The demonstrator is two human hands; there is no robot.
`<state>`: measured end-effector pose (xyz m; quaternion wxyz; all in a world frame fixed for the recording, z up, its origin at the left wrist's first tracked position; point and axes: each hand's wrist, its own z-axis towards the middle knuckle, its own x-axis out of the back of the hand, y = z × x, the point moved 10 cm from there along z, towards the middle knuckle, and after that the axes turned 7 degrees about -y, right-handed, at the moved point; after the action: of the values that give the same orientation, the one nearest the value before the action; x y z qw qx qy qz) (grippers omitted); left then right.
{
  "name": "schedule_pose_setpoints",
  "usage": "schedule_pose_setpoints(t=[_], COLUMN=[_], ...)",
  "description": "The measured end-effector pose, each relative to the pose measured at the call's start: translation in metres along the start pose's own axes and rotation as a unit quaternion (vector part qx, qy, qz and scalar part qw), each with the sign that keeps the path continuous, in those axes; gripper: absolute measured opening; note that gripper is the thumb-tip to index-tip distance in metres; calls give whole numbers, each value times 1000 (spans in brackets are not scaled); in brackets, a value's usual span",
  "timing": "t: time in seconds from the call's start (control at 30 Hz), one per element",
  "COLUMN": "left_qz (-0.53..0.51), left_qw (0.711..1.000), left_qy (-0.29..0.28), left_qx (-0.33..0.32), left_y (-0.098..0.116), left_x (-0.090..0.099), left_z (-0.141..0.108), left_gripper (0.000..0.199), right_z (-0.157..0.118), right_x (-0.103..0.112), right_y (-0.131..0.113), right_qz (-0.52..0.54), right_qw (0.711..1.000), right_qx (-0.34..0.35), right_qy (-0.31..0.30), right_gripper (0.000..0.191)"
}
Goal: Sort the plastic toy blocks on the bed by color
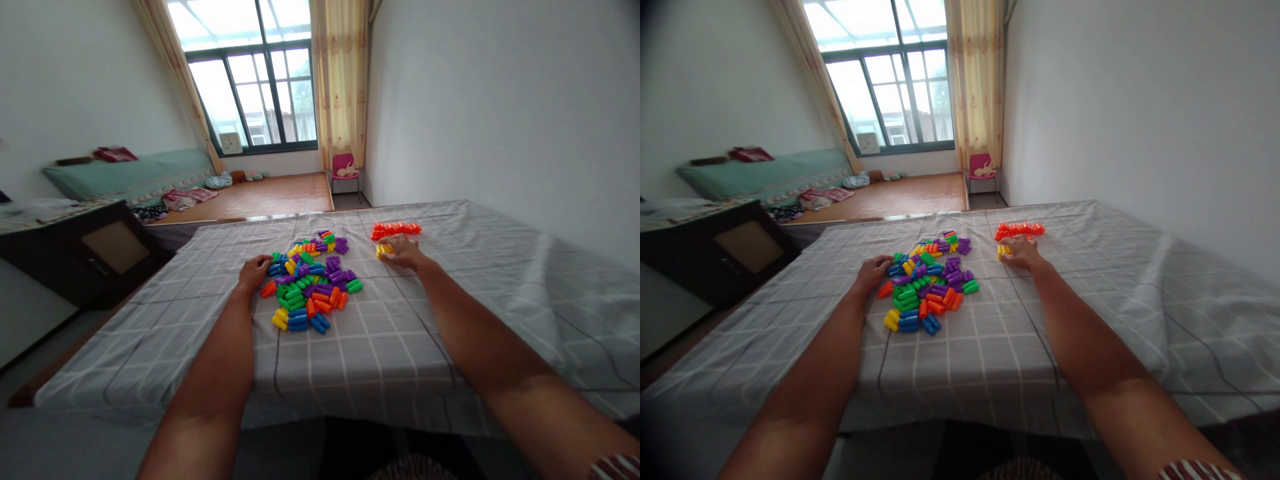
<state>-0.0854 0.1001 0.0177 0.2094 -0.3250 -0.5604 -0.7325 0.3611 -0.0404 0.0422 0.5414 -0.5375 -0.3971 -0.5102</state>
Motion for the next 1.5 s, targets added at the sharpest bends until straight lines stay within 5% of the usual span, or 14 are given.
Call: schedule_pose_setpoints(t=[0.1,0.2,0.37,0.47,0.63,0.83,0.97,1.2,1.4,1.5], left_qz=[14,31,43,49,56,62,65,40,44,44], left_qw=[1000,999,999,999,998,998,998,999,999,999], left_qy=[2,7,11,9,5,5,8,11,6,1], left_qx=[3,6,12,6,9,10,2,1,5,-3], left_y=[2,4,5,7,7,9,11,7,4,5], left_x=[0,1,1,0,-2,-1,0,0,1,1], left_z=[-1,-2,-4,-5,-4,-3,-4,-2,0,0], left_gripper=[35,34,32,32,32,32,32,32,32,33], right_z=[-2,1,27,53,80,84,73,23,-32,-49], right_x=[12,20,-2,-19,-35,-33,-14,25,23,10], right_y=[-9,-45,-134,-158,-165,-164,-154,-85,-41,-35], right_qz=[14,53,16,-41,-69,1,50,150,104,84], right_qw=[998,990,984,989,995,997,990,983,982,977], right_qx=[13,80,176,139,66,83,133,108,153,197], right_qy=[59,100,20,-20,-31,-4,14,21,40,-2], right_gripper=[50,40,27,26,38,62,53,43,22,20])
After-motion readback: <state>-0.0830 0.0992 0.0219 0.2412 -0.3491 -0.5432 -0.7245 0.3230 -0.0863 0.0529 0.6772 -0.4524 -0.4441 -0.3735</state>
